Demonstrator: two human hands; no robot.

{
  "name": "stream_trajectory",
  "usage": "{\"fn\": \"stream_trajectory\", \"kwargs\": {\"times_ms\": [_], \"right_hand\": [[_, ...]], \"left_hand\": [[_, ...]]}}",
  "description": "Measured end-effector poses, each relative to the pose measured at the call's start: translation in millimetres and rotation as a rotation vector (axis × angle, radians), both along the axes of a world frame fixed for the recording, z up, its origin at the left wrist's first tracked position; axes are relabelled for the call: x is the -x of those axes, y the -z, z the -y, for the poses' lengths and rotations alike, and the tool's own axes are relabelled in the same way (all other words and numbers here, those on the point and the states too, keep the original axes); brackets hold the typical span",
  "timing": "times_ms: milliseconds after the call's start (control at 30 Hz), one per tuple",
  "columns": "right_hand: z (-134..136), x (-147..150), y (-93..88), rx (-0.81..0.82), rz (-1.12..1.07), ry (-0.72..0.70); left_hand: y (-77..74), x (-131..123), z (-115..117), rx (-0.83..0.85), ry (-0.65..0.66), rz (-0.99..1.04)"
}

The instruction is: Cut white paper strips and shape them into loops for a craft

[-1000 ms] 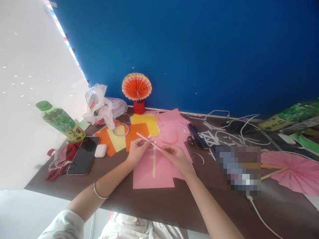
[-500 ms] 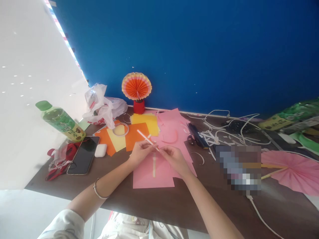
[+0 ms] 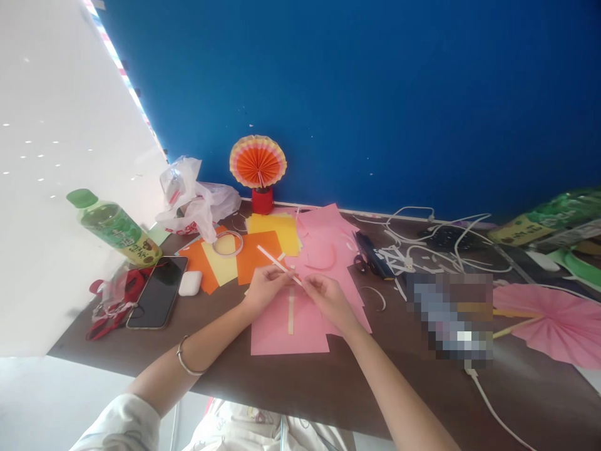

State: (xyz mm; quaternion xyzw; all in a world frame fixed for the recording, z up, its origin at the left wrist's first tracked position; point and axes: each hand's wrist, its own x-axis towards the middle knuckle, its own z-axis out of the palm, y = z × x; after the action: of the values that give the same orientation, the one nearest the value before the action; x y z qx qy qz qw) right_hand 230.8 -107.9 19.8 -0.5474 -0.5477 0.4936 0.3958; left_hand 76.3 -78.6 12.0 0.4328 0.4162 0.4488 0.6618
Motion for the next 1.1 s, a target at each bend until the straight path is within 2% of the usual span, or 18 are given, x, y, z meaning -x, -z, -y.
{"fn": "stream_trajectory", "kwargs": {"times_ms": [300, 500, 600, 733, 900, 1100], "right_hand": [[0, 1, 3.3, 0.002, -0.044, 0.032], [0, -1, 0.5, 0.009, -0.091, 0.178], [2, 1, -0.6, 0.051, -0.109, 0.157], [3, 5, 0.1, 0.02, -0.089, 0.125], [3, 4, 0.2, 0.009, -0.064, 0.125], [4, 4, -0.5, -0.013, -0.036, 0.093]], "left_hand": [[0.6, 0, 1, 0.029, -0.008, 0.043], [7.5, 2, -3, 0.046, -0.121, 0.094], [8.8, 2, -3, 0.046, -0.1, 0.09], [7.9, 1, -3, 0.055, -0.07, 0.063], [7.1, 2, -4, 0.088, -0.04, 0.142], [9.9, 3, -4, -0.005, -0.01, 0.059]]}}
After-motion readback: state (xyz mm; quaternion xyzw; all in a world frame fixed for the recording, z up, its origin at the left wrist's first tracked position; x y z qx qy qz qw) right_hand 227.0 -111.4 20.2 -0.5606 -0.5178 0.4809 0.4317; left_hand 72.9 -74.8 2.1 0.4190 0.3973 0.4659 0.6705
